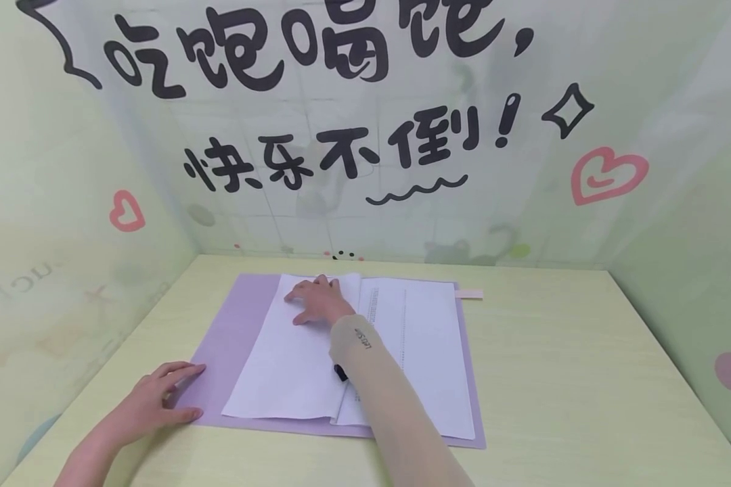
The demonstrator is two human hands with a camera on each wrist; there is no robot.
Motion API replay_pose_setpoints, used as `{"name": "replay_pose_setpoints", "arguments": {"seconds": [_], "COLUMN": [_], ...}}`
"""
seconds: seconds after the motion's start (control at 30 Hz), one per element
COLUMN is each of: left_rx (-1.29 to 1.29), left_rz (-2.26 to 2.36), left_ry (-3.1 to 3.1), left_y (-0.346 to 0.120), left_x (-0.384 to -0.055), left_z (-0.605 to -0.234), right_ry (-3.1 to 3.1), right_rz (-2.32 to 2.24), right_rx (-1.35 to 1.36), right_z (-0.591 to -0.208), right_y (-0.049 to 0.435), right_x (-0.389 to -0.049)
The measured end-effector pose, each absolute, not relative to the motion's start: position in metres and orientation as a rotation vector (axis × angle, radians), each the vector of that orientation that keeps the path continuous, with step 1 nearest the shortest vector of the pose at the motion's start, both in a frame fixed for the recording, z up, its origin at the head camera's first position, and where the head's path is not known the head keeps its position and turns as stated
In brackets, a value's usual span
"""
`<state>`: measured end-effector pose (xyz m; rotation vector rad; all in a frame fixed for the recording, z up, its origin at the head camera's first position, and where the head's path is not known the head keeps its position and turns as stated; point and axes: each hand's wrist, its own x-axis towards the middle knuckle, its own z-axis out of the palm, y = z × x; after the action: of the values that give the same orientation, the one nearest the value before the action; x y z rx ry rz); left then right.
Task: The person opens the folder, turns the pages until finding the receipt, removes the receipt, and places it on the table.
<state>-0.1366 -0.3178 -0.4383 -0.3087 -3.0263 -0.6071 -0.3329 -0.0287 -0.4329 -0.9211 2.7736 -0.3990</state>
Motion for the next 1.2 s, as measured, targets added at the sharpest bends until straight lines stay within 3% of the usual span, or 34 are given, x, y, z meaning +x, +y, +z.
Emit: {"name": "replay_pose_setpoints", "arguments": {"seconds": [0.63, 1.2], "left_rx": [-0.351, -0.445], "left_rz": [-0.594, -0.670], "left_ry": [-3.012, -2.866], "left_y": [-0.314, -0.252], "left_x": [-0.139, -0.138], "left_z": [-0.432, -0.429], "right_ry": [2.695, 2.681], "right_rz": [-0.423, -0.358], "right_rx": [-0.894, -0.864], "right_z": [-0.425, -0.421], "right_y": [-0.024, -0.024], "right_x": [-0.328, -0.324]}}
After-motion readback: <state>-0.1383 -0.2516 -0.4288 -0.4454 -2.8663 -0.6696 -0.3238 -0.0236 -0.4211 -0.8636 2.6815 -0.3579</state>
